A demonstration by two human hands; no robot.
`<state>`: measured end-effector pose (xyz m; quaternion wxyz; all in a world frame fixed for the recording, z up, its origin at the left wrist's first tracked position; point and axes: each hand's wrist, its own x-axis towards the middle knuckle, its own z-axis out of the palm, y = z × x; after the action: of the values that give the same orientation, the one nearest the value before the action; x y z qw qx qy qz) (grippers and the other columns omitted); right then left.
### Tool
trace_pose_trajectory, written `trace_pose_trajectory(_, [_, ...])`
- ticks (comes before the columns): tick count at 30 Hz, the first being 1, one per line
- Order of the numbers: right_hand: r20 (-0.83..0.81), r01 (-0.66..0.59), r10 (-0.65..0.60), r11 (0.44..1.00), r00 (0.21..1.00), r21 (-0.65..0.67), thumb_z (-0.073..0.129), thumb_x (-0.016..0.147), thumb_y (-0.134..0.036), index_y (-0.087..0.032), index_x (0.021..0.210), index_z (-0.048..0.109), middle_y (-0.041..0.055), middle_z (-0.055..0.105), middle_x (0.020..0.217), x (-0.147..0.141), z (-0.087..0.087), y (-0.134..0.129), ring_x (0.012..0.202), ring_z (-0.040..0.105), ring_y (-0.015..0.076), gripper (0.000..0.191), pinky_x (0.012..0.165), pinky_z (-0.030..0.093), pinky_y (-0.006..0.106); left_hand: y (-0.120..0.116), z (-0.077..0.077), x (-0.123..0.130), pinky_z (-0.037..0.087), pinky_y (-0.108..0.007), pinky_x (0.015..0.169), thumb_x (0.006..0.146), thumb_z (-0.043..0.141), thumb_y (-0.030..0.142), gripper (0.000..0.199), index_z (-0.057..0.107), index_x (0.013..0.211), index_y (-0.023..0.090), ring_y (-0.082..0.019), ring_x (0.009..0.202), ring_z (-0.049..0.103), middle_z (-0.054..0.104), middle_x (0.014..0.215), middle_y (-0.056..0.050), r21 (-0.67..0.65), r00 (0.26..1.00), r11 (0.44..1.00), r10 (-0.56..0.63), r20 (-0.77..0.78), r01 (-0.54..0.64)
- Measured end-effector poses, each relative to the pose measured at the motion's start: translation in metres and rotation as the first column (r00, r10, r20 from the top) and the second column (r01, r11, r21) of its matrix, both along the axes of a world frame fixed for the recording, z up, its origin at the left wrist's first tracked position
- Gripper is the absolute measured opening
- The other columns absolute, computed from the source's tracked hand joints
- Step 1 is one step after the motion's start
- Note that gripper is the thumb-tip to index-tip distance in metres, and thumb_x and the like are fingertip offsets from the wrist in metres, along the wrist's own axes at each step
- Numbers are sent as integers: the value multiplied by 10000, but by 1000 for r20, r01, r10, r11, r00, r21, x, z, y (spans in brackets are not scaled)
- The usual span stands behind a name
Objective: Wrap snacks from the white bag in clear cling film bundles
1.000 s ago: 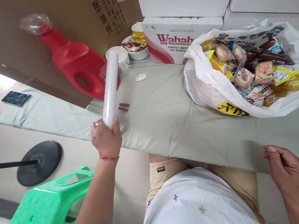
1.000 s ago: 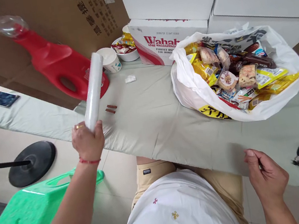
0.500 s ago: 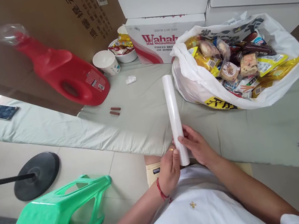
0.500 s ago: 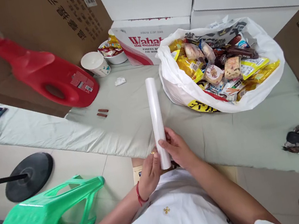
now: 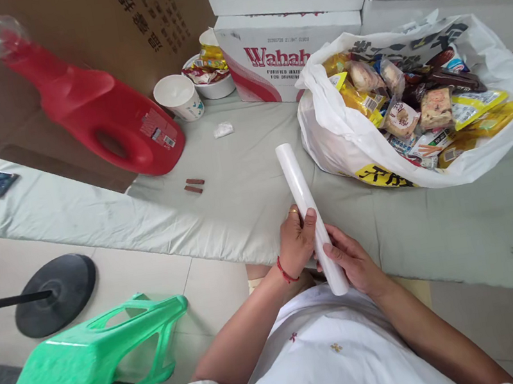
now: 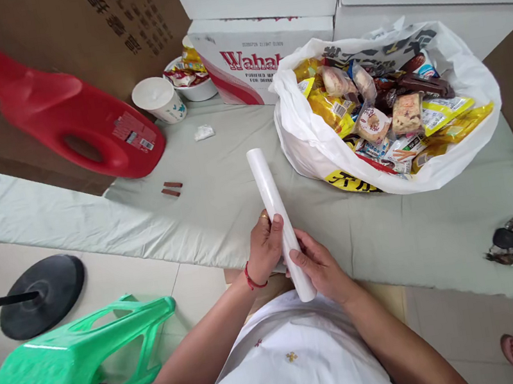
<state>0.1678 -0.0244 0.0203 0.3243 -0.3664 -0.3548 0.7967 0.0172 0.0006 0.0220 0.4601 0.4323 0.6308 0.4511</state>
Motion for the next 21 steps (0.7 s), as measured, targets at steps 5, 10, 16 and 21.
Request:
trace_pose_trajectory(5, [-177, -21, -15, 980, 984, -197, 759, 904, -488, -268, 1244, 700, 49, 678, 1045, 2, 1, 0, 832, 622, 158, 410, 685, 592, 280, -4, -10, -6, 351, -280, 501, 987, 378, 767, 575, 415, 756, 242, -120, 501, 443, 458, 555, 52, 7, 988, 1000, -19, 151, 18])
trace_pose_trajectory(10, [-157, 19, -49, 982, 986, -188, 786, 881, -484, -278, 1246, 697, 45, 677, 1033, -2, -4, 1, 856, 622, 164, 429, 695, 597, 284, -1, -8, -11, 325, -251, 431, 913, 500, 800, 569, 407, 813, 248, -95, 441, 428, 468, 579, 78, -48, 954, 994, -80, 290, 98])
trace_pose_trajectory(16, [-152, 13, -38, 986, 988, -165, 782, 885, -483, -291, 1295, 676, 31, 672, 970, 2, -6, -1, 817, 611, 159, 464, 680, 573, 279, -1, 0, -7, 343, -258, 421, 816, 686, 766, 583, 474, 942, 238, -102, 409, 476, 551, 593, 73, -91, 959, 977, -166, 231, 192])
trace_pose_trajectory(21, [-291, -51, -32, 961, 956, -272, 751, 903, -458, -235, 1200, 708, 70, 691, 1006, 8, -3, -1, 813, 601, 172, 374, 617, 533, 281, -8, -6, -9, 336, -247, 473, 950, 499, 755, 534, 457, 845, 233, -92, 459, 435, 472, 541, 78, 11, 913, 978, -197, 357, 207])
